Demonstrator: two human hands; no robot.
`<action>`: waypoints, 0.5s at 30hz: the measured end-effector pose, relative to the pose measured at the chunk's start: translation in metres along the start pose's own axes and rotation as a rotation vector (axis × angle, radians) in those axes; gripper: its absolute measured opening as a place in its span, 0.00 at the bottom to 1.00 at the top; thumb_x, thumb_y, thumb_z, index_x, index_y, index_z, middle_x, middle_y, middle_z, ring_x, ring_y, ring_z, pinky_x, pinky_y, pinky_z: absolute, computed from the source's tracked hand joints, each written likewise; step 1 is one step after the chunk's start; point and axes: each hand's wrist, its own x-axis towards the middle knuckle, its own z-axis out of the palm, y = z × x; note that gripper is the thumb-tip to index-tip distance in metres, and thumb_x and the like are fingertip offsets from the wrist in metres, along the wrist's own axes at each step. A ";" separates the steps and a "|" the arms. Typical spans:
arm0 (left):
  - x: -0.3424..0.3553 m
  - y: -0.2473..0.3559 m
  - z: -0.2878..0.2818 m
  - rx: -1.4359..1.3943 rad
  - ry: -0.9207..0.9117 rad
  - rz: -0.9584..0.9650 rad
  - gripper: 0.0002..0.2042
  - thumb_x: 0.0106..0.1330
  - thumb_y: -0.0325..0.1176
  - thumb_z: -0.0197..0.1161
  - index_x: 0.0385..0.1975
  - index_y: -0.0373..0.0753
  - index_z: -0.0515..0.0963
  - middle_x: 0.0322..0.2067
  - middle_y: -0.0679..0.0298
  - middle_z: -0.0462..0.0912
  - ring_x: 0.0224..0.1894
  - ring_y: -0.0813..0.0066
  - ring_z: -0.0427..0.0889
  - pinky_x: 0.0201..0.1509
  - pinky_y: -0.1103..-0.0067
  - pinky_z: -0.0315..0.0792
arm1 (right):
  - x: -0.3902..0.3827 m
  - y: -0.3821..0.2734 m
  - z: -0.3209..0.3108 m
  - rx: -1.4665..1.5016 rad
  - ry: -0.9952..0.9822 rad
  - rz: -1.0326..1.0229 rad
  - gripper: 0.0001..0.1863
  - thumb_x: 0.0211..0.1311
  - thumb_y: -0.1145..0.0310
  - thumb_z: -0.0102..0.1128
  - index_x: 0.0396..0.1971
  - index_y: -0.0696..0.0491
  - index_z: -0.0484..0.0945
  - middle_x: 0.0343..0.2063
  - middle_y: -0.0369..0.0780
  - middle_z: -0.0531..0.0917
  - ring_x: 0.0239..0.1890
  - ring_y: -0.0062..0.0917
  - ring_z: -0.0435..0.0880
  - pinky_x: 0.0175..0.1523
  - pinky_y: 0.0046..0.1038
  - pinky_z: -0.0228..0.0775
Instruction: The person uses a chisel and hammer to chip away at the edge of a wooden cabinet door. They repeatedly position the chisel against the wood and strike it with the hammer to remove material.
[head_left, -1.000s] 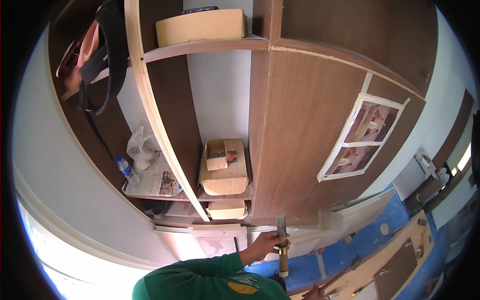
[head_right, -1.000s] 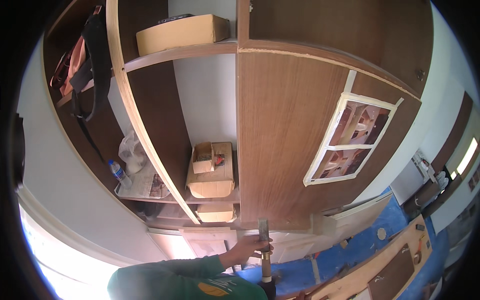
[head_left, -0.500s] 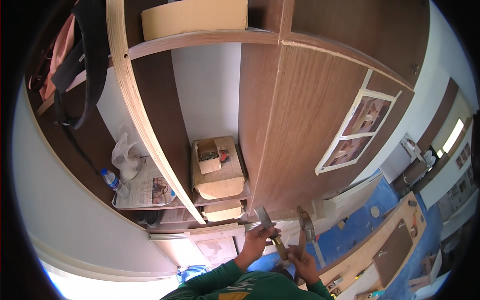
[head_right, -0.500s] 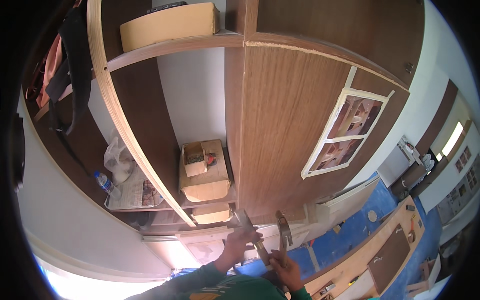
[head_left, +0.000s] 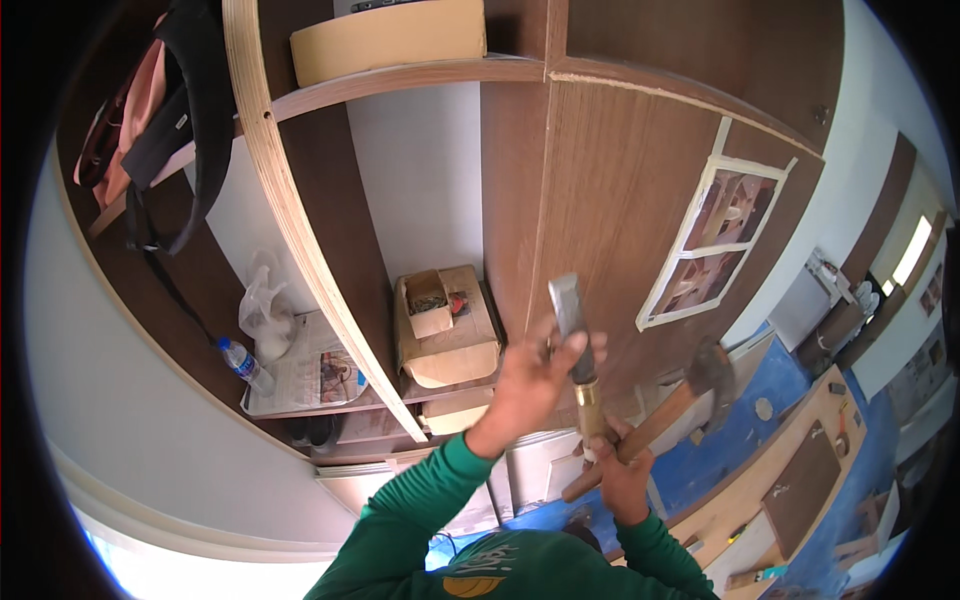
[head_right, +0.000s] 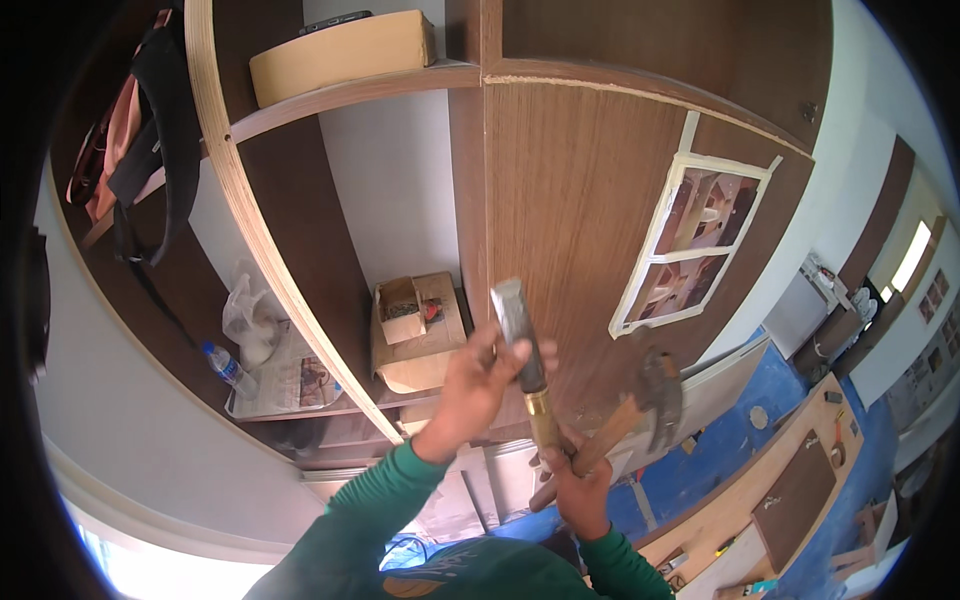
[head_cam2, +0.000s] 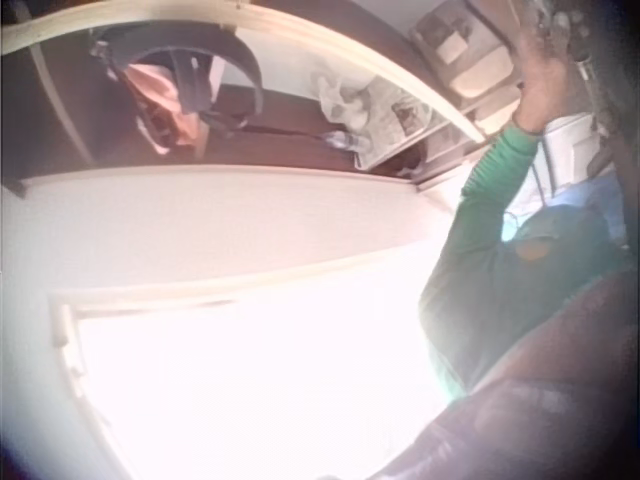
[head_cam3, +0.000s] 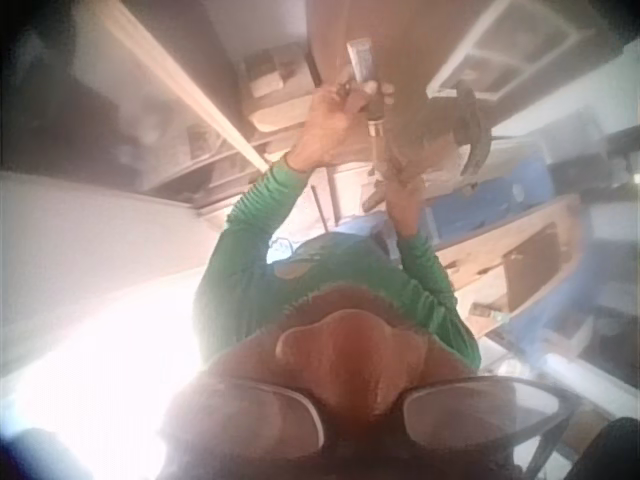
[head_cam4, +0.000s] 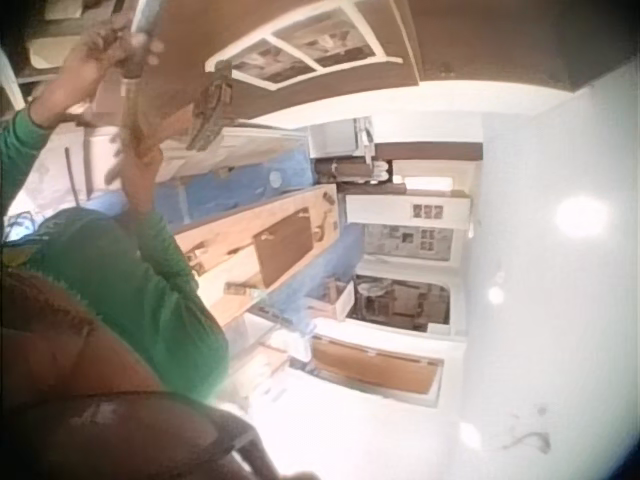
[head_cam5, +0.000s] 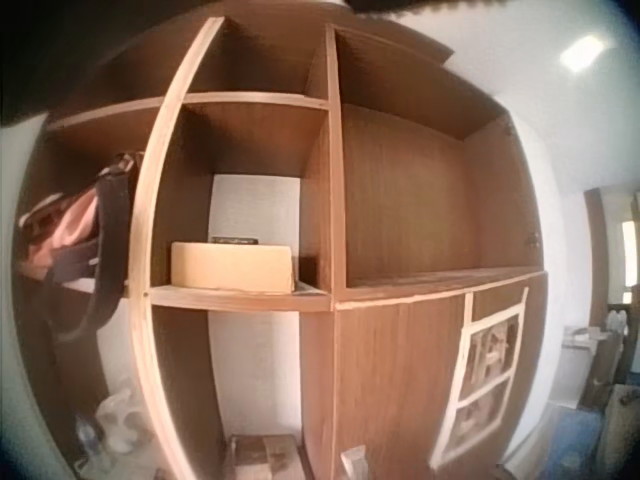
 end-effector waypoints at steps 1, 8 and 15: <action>0.014 0.023 0.005 -0.021 -0.034 0.022 0.20 0.86 0.36 0.59 0.69 0.31 0.71 0.56 0.53 0.89 0.55 0.64 0.91 0.56 0.70 0.88 | 0.002 -0.014 0.008 0.042 0.035 0.003 0.27 0.76 0.74 0.67 0.71 0.67 0.75 0.42 0.43 0.91 0.38 0.21 0.89 0.39 0.24 0.82; 0.101 0.117 0.016 -0.049 -0.271 0.216 0.24 0.85 0.30 0.56 0.76 0.32 0.64 0.69 0.44 0.79 0.56 0.47 0.91 0.51 0.62 0.93 | 0.055 -0.086 0.048 0.111 0.048 -0.278 0.25 0.77 0.73 0.68 0.69 0.65 0.78 0.41 0.41 0.91 0.36 0.19 0.89 0.37 0.22 0.82; 0.141 0.148 0.012 -0.040 -0.334 0.277 0.27 0.82 0.26 0.56 0.77 0.31 0.59 0.71 0.41 0.75 0.59 0.41 0.89 0.51 0.55 0.94 | 0.093 -0.109 0.058 0.131 0.027 -0.347 0.24 0.78 0.70 0.68 0.68 0.64 0.79 0.44 0.46 0.91 0.34 0.21 0.89 0.35 0.22 0.80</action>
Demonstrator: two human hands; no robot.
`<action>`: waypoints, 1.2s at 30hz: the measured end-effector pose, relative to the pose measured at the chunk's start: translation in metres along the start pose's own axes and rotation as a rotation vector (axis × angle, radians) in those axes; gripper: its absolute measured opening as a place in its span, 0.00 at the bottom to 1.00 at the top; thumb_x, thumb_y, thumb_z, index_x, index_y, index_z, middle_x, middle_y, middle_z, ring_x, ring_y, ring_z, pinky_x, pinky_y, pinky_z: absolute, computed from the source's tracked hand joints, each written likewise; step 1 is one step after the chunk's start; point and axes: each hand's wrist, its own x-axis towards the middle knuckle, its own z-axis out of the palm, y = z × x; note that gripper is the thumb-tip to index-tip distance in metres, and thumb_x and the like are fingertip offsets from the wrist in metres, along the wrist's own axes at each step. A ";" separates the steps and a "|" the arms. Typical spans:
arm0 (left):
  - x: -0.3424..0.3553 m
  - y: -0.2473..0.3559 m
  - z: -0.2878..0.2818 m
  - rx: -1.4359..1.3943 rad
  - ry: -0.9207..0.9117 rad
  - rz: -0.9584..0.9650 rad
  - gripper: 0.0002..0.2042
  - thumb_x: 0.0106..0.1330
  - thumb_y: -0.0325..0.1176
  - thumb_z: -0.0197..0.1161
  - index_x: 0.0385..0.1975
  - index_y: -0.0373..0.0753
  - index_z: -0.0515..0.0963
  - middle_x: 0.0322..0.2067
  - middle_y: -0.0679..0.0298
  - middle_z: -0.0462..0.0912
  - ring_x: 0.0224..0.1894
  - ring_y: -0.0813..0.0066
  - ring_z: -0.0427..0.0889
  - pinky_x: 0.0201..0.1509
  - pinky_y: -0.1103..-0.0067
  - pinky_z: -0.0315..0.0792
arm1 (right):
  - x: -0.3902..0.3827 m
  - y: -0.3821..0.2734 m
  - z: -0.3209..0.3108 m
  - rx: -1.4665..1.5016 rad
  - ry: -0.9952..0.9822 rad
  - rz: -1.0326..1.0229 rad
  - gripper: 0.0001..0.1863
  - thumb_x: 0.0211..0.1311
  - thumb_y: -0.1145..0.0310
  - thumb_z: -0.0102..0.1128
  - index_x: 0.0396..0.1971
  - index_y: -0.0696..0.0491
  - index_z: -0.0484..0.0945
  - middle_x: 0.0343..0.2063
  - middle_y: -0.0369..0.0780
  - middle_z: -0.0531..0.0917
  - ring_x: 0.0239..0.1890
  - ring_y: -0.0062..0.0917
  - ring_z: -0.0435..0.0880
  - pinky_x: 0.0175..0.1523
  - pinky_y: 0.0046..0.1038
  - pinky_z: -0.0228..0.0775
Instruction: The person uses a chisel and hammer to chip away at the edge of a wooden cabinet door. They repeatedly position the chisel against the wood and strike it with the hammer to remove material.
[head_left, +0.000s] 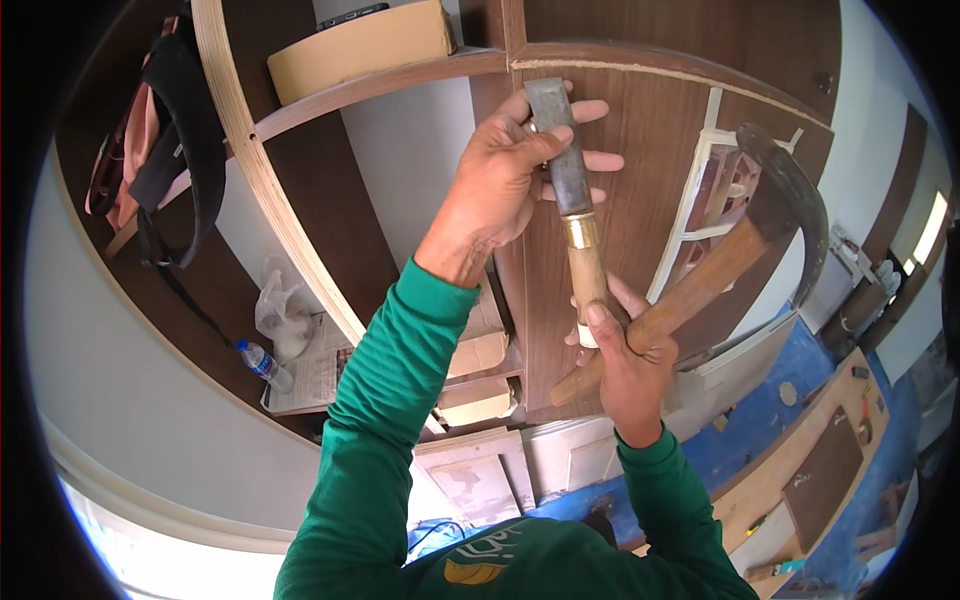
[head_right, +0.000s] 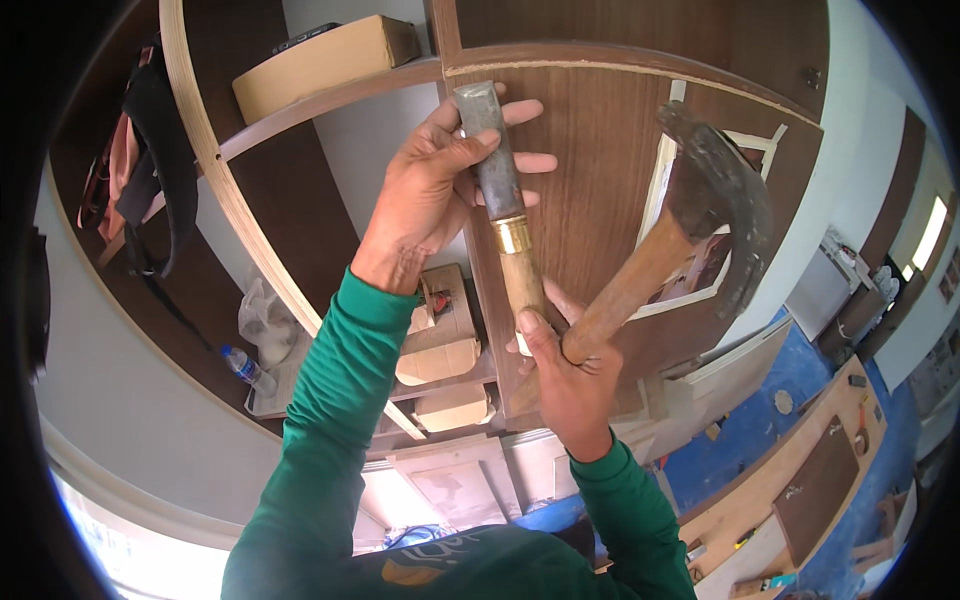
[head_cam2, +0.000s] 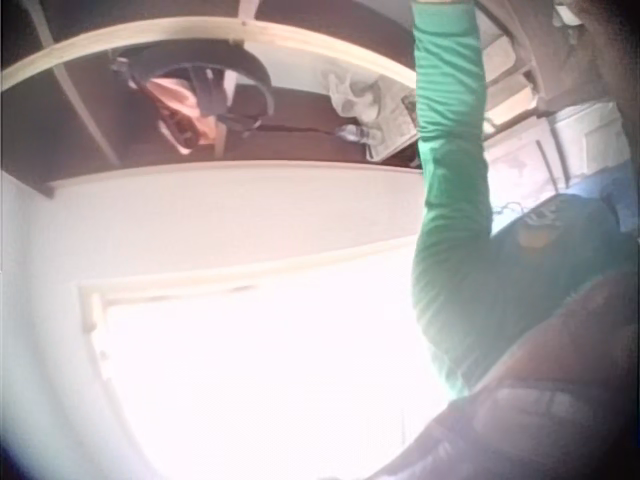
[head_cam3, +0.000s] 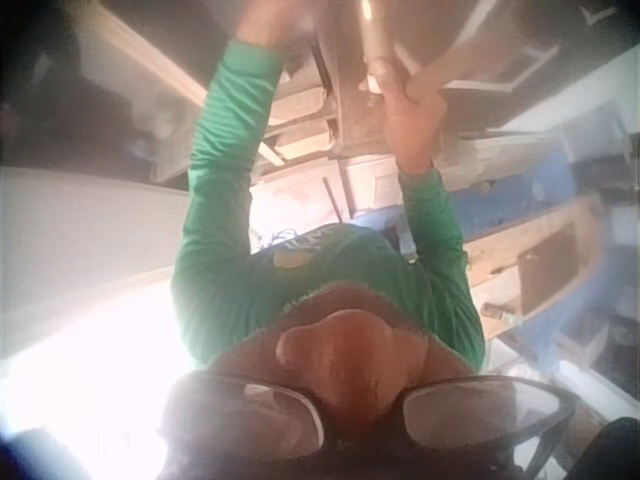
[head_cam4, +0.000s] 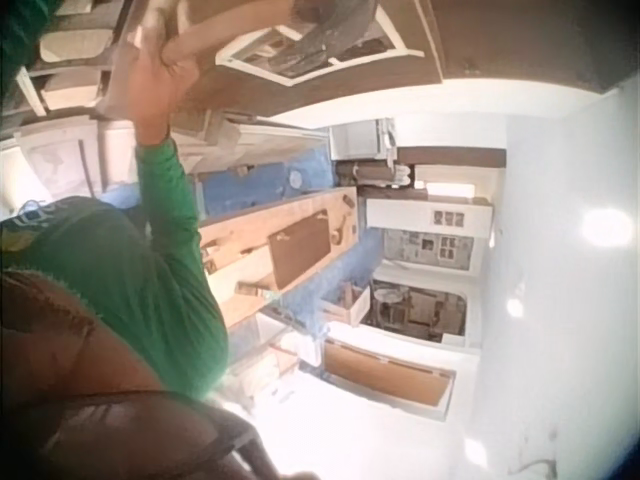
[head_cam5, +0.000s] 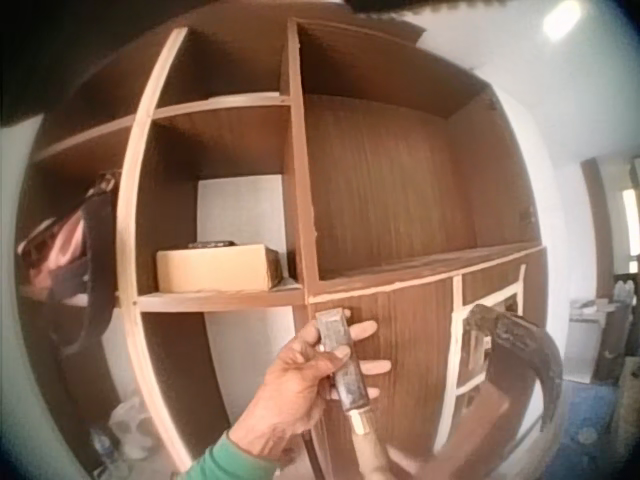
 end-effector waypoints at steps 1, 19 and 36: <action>0.002 0.001 -0.003 0.013 0.001 -0.005 0.27 0.82 0.26 0.56 0.77 0.30 0.59 0.71 0.41 0.75 0.59 0.41 0.89 0.51 0.55 0.94 | 0.003 0.001 0.001 -0.010 -0.007 0.004 0.24 0.79 0.69 0.67 0.68 0.64 0.78 0.46 0.48 0.92 0.33 0.22 0.90 0.34 0.21 0.80; 0.016 0.004 -0.013 0.042 0.010 -0.027 0.23 0.82 0.26 0.56 0.73 0.24 0.64 0.68 0.41 0.78 0.58 0.43 0.90 0.50 0.56 0.94 | 0.014 -0.003 0.012 0.025 -0.027 -0.010 0.24 0.79 0.70 0.67 0.68 0.65 0.78 0.44 0.50 0.92 0.33 0.23 0.91 0.33 0.22 0.80; 0.019 0.009 -0.012 0.045 0.036 -0.066 0.21 0.83 0.26 0.55 0.71 0.23 0.66 0.66 0.40 0.79 0.57 0.43 0.90 0.50 0.56 0.94 | 0.010 -0.018 0.015 0.018 -0.007 -0.028 0.25 0.78 0.67 0.68 0.66 0.67 0.78 0.42 0.49 0.92 0.30 0.24 0.89 0.30 0.23 0.79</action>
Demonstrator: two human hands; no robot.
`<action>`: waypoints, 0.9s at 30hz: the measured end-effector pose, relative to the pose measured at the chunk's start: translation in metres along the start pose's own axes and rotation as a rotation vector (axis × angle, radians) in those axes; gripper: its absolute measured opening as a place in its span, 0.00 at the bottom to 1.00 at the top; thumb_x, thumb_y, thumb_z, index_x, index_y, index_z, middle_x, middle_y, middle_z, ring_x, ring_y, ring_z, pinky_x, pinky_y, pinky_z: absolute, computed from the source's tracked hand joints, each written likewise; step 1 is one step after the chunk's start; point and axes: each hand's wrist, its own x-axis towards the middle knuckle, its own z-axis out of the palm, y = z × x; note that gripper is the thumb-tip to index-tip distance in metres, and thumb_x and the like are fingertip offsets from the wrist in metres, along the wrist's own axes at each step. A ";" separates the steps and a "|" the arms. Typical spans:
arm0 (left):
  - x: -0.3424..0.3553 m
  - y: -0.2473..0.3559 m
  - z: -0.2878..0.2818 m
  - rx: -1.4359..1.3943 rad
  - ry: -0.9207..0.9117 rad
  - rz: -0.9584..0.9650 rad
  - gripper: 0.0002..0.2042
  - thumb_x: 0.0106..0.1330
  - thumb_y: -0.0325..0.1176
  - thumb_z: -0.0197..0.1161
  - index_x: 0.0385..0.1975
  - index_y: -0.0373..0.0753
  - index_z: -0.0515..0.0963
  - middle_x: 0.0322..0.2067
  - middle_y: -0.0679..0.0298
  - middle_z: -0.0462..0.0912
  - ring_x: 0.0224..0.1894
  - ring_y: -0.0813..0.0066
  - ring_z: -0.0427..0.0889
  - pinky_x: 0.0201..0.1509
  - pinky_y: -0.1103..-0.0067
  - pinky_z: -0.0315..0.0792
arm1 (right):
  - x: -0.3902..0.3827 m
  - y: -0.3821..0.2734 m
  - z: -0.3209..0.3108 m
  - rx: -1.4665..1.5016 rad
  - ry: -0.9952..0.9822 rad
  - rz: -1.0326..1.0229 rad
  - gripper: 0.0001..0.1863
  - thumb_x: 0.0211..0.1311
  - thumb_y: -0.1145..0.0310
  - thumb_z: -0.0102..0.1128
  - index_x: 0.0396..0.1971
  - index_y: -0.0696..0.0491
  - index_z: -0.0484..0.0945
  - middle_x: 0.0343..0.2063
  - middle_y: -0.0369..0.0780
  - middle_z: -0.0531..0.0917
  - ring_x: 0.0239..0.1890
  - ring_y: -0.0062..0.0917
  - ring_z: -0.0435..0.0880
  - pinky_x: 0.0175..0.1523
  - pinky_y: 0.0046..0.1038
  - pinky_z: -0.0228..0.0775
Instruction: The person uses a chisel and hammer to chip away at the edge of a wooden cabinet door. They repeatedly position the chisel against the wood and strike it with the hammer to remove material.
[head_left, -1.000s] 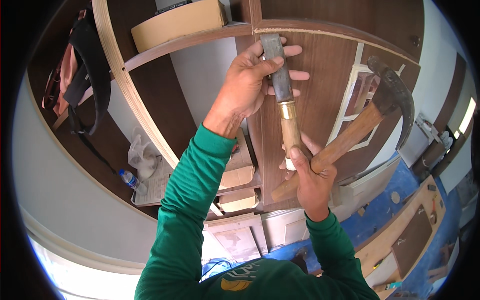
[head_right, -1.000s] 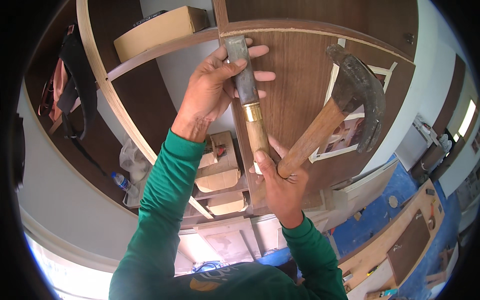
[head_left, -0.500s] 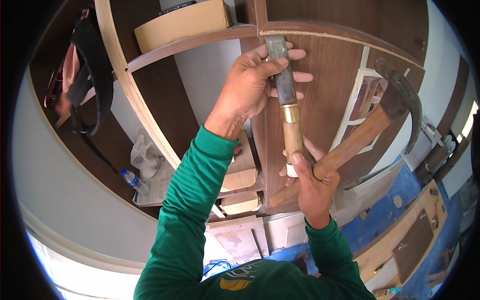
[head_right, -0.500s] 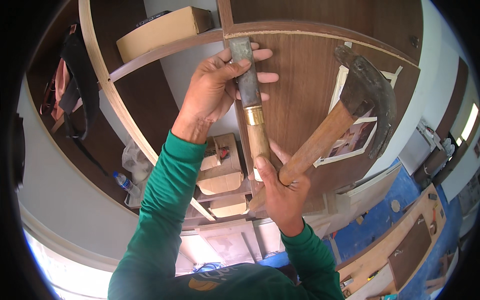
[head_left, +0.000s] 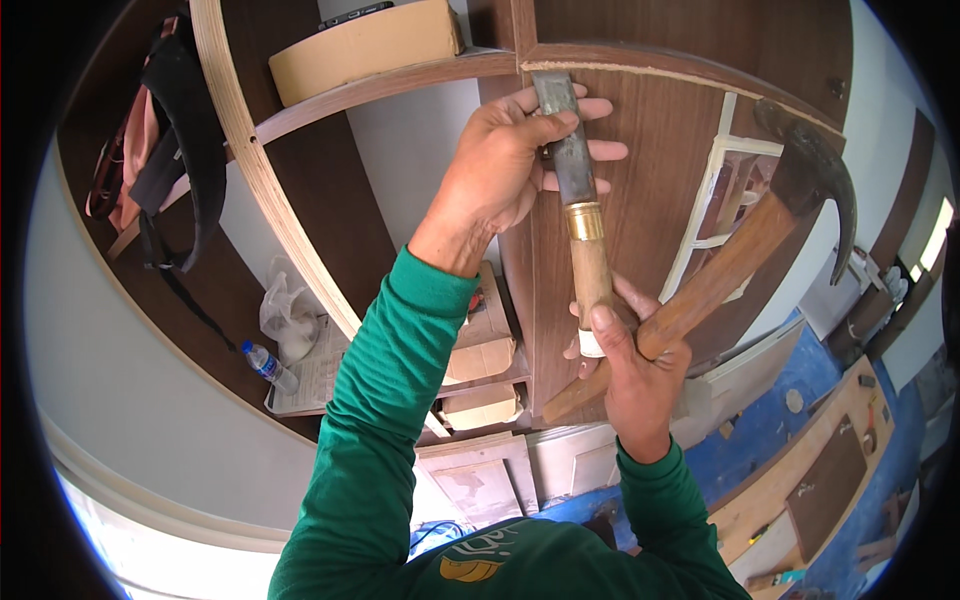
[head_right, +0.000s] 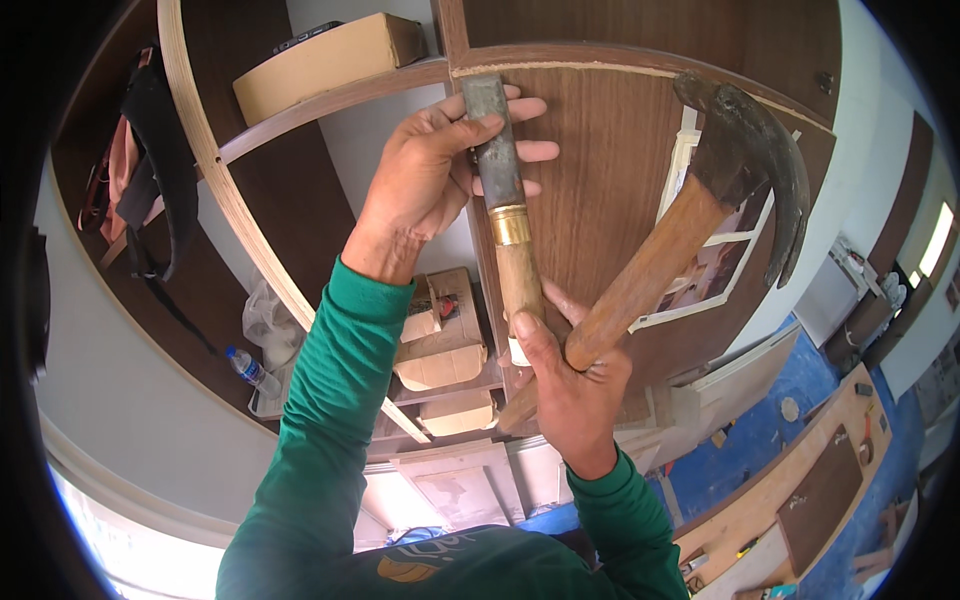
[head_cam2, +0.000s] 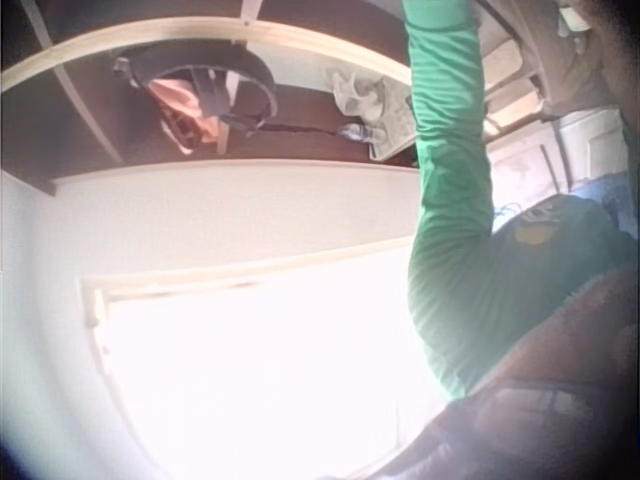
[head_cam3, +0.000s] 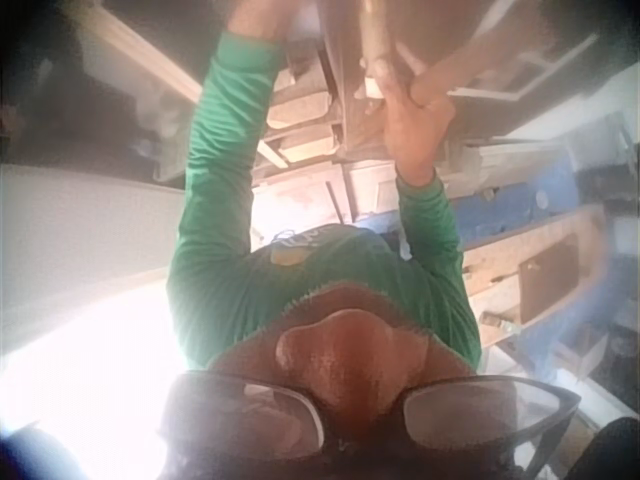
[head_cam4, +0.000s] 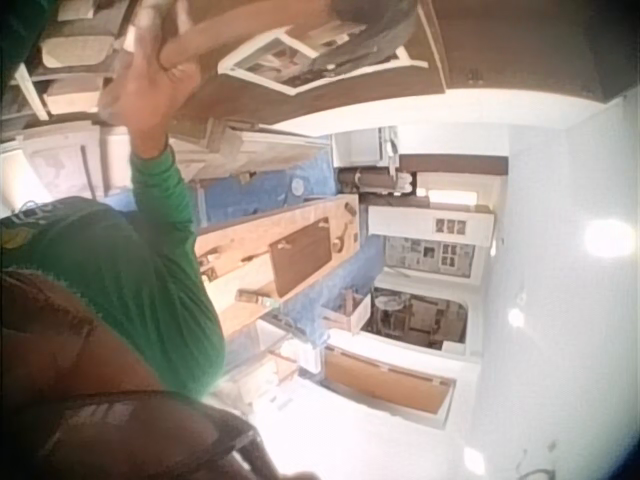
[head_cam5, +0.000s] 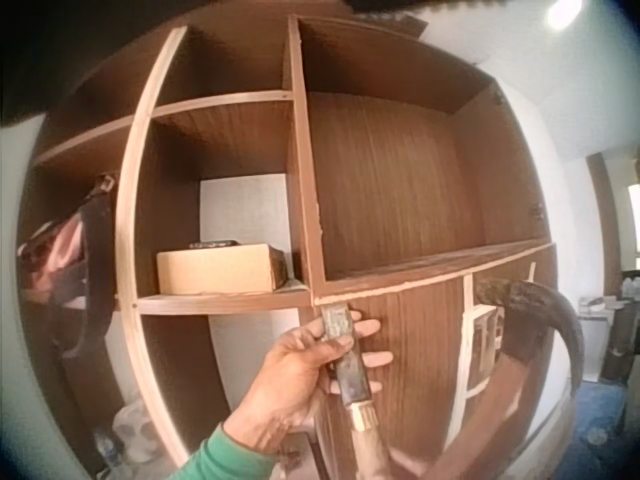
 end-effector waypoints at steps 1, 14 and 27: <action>0.000 0.001 0.001 0.005 0.006 -0.005 0.21 0.82 0.26 0.55 0.71 0.23 0.66 0.66 0.40 0.80 0.57 0.42 0.90 0.50 0.56 0.94 | 0.000 -0.001 0.000 -0.009 0.001 -0.005 0.25 0.78 0.67 0.68 0.65 0.67 0.79 0.42 0.49 0.91 0.29 0.24 0.89 0.30 0.23 0.79; 0.000 0.008 0.004 0.005 0.018 -0.027 0.21 0.82 0.26 0.54 0.70 0.21 0.65 0.67 0.40 0.79 0.56 0.40 0.90 0.52 0.55 0.94 | -0.003 -0.021 -0.002 -0.013 -0.037 0.027 0.24 0.78 0.66 0.69 0.63 0.68 0.79 0.39 0.49 0.92 0.27 0.25 0.89 0.28 0.24 0.78; -0.013 -0.008 0.039 -0.155 0.186 -0.022 0.20 0.83 0.28 0.52 0.69 0.25 0.64 0.57 0.40 0.84 0.44 0.46 0.93 0.39 0.63 0.93 | -0.001 -0.051 -0.003 0.039 -0.044 0.101 0.21 0.75 0.70 0.73 0.59 0.67 0.82 0.37 0.44 0.92 0.25 0.17 0.87 0.25 0.19 0.78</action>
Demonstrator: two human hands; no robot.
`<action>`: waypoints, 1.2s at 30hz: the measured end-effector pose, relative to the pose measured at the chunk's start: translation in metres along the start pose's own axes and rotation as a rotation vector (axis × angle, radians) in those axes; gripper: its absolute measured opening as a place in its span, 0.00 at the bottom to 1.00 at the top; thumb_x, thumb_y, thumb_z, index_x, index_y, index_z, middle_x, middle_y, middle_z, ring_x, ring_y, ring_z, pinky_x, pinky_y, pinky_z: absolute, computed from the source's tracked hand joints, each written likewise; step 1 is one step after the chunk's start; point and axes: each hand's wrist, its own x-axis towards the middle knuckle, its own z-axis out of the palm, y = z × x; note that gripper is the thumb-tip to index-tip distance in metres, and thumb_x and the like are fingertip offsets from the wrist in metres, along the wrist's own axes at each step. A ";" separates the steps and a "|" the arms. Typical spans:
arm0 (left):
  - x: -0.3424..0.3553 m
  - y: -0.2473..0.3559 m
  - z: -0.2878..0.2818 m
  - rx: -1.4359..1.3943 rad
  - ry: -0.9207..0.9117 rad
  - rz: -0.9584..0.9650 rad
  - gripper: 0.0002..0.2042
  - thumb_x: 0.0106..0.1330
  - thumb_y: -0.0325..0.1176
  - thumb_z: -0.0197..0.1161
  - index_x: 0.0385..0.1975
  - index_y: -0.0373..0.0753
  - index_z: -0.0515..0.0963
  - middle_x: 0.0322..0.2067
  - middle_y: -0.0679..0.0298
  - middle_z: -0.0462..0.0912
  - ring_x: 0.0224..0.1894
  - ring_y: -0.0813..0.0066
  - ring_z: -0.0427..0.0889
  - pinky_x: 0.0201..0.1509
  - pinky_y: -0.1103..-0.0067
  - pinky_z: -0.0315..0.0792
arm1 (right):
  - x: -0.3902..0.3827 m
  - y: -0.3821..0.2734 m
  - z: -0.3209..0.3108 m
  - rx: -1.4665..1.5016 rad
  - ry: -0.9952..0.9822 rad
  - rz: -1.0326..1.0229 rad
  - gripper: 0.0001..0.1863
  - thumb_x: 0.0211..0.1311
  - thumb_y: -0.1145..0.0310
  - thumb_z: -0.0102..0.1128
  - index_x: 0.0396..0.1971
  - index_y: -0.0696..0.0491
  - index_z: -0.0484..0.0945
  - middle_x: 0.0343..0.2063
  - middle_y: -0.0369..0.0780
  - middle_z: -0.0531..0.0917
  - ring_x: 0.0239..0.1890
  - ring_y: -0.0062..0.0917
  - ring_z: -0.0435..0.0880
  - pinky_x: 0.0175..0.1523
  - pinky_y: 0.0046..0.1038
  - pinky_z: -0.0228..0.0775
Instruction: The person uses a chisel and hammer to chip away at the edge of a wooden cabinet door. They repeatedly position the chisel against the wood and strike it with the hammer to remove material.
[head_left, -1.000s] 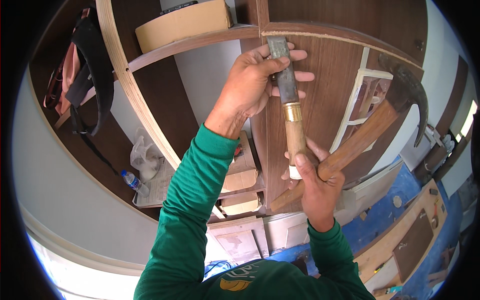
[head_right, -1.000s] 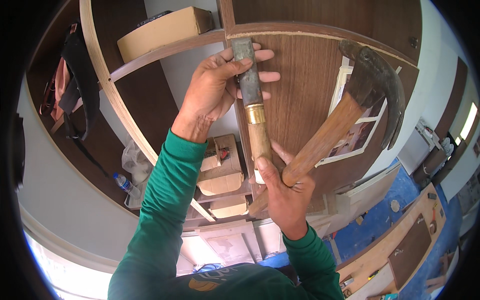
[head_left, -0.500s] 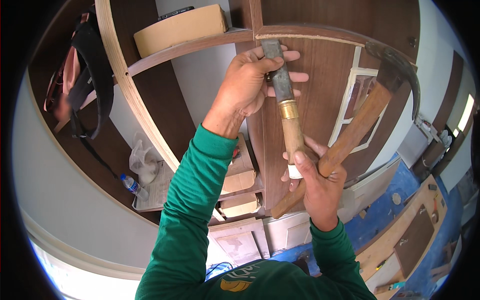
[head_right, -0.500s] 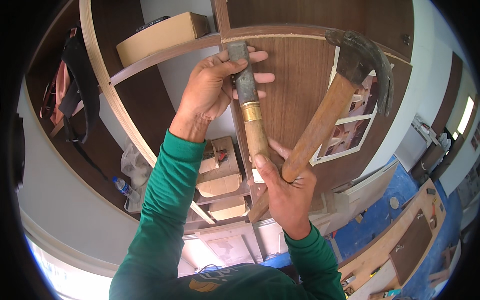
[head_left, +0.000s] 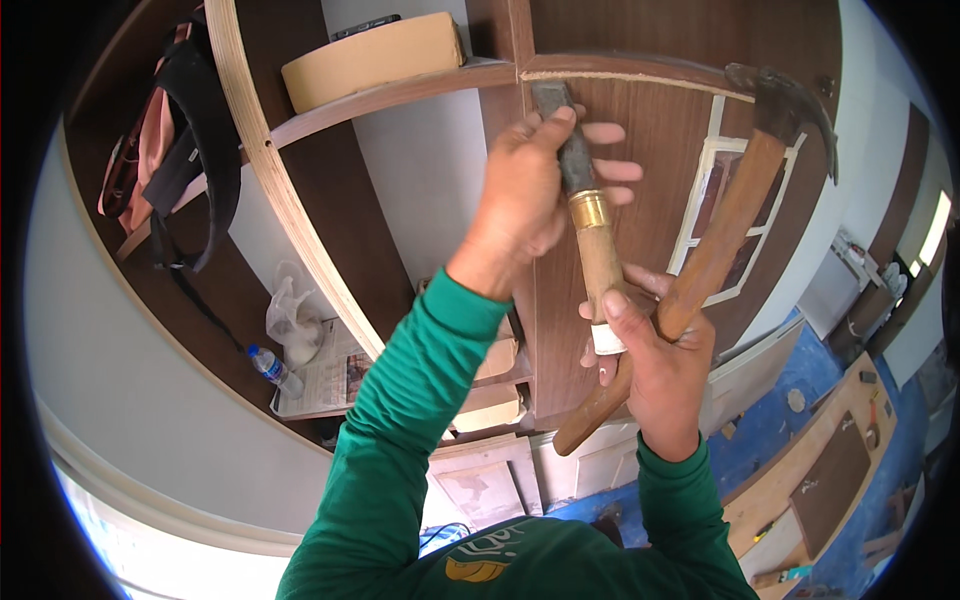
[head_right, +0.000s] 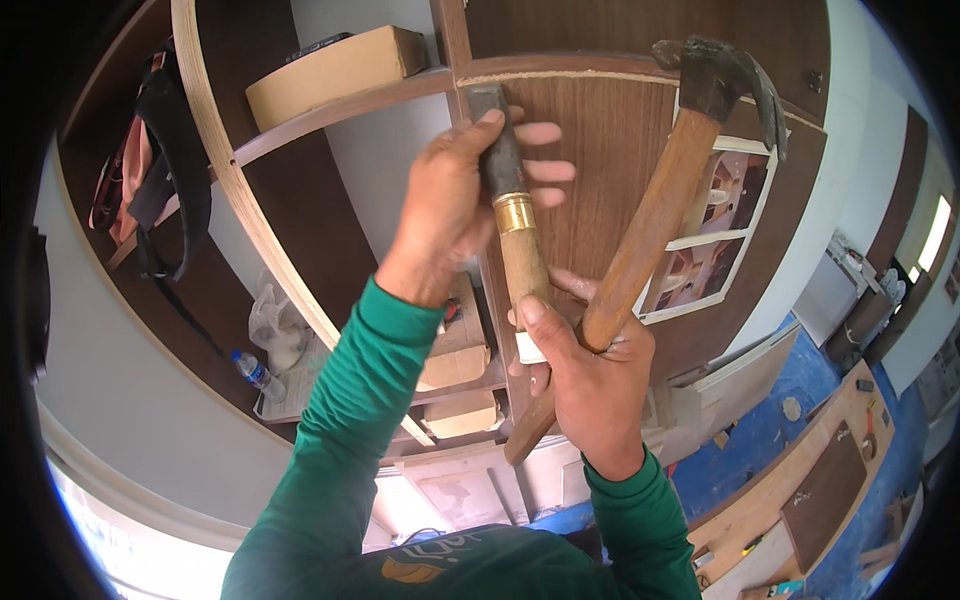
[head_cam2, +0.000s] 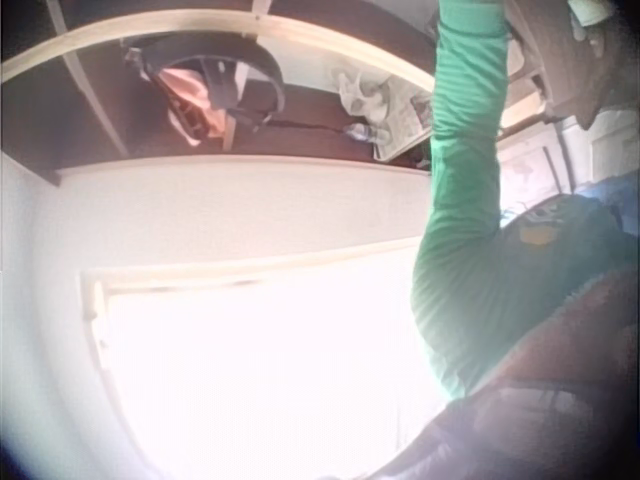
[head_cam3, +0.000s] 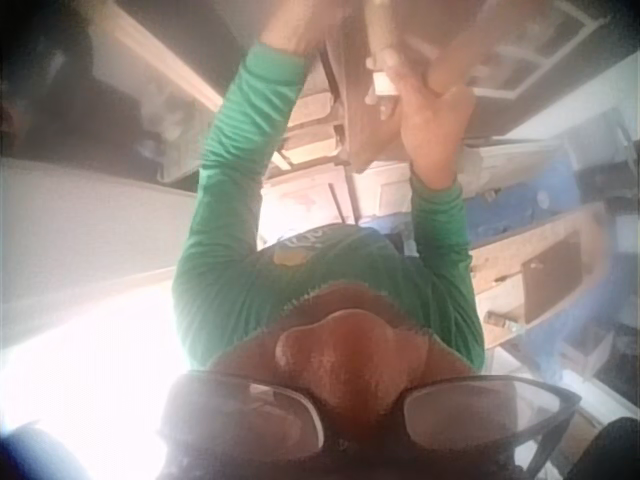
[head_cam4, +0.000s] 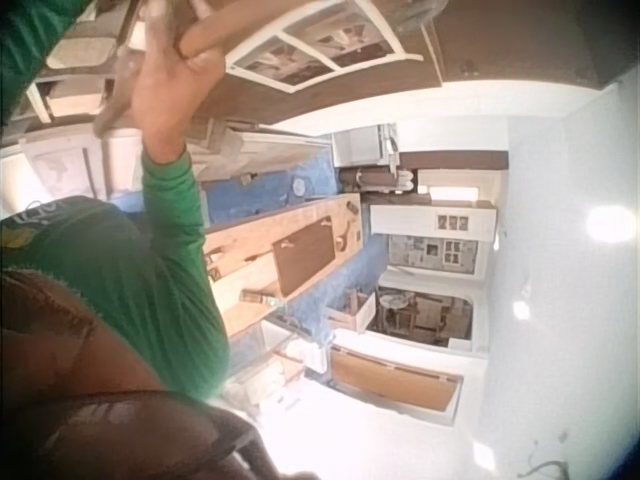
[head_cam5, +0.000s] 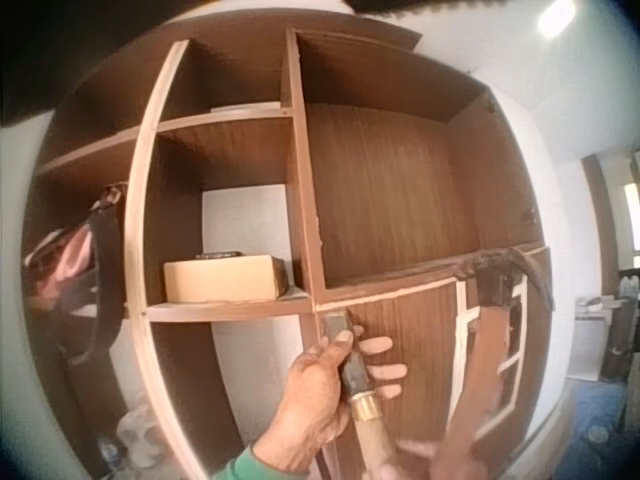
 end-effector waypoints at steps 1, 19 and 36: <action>-0.008 -0.009 0.014 -0.020 0.037 0.010 0.19 0.84 0.29 0.51 0.69 0.27 0.64 0.53 0.42 0.85 0.40 0.50 0.92 0.34 0.65 0.91 | 0.000 -0.002 0.000 -0.006 -0.011 0.005 0.21 0.75 0.69 0.73 0.59 0.67 0.82 0.37 0.44 0.92 0.25 0.17 0.87 0.25 0.18 0.77; -0.012 -0.010 0.025 -0.046 0.080 0.076 0.15 0.83 0.27 0.49 0.64 0.33 0.63 0.47 0.49 0.84 0.22 0.75 0.76 0.17 0.79 0.75 | -0.042 0.047 -0.065 -0.395 -0.006 -0.469 0.19 0.76 0.66 0.69 0.50 0.69 0.80 0.27 0.40 0.88 0.26 0.21 0.83 0.41 0.28 0.80; -0.010 -0.021 0.008 -0.063 -0.036 0.163 0.26 0.82 0.27 0.50 0.76 0.31 0.55 0.71 0.39 0.75 0.21 0.74 0.78 0.16 0.79 0.79 | -0.060 0.082 -0.084 -0.426 0.066 -0.128 0.13 0.72 0.71 0.73 0.48 0.62 0.83 0.24 0.38 0.86 0.30 0.19 0.85 0.43 0.28 0.78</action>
